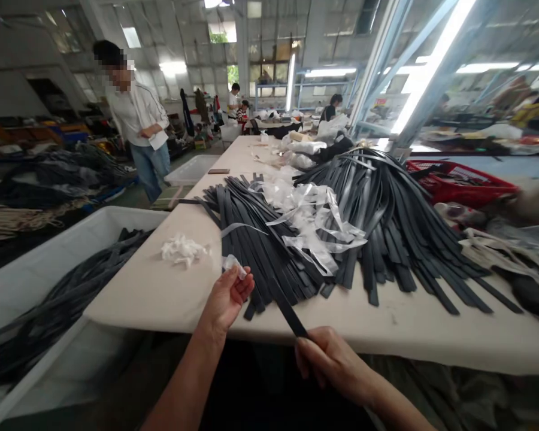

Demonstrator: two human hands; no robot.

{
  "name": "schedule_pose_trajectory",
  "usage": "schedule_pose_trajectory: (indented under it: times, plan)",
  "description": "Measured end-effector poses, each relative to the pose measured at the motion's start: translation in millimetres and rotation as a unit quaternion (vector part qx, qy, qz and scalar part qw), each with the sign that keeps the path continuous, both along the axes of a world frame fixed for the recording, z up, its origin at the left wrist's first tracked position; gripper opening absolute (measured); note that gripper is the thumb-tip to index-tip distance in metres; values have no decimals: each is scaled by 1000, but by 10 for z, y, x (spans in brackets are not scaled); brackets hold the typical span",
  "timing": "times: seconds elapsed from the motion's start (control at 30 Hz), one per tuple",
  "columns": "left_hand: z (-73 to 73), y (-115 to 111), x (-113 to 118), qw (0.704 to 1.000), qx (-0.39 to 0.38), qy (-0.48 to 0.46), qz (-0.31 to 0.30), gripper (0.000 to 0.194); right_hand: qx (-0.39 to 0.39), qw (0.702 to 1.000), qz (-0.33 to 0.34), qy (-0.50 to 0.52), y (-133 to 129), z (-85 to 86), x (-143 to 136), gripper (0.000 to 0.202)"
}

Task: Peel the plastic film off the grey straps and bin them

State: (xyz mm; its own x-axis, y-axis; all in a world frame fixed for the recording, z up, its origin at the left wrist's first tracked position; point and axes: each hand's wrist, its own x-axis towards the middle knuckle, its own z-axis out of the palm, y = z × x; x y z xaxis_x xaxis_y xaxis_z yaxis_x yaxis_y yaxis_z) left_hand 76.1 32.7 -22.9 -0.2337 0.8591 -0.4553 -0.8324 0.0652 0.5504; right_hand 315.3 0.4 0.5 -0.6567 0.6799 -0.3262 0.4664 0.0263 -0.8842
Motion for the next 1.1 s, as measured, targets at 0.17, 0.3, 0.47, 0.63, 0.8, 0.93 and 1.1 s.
schedule_pose_trajectory:
  times: [0.17, 0.3, 0.47, 0.63, 0.8, 0.93, 1.1]
  plan:
    - [-42, -34, 111, 998, 12, 42, -36, 16, 57, 998, 1, -15, -114, -119, -30, 40]
    - [-67, -79, 170, 995, 17, 79, -50, 23, 78, 997, -9, -19, -49, -177, -90, 38]
    - [-72, -110, 219, 992, 21, 108, -65, 28, 88, 996, -27, -13, -9, -240, -110, 36]
    - [-72, -82, 249, 993, -1, 106, -55, 24, 103, 994, -34, 8, -55, -280, -58, 37]
    - [-85, -70, 267, 993, 3, 102, -60, 25, 123, 992, -26, 4, -36, -351, -68, 37]
    - [-71, -82, 262, 994, 6, 95, -61, 26, 118, 993, -28, 1, -4, -372, -95, 37]
    - [-74, -90, 225, 993, 6, 98, -72, 30, 102, 995, -23, -3, -31, -370, -111, 38]
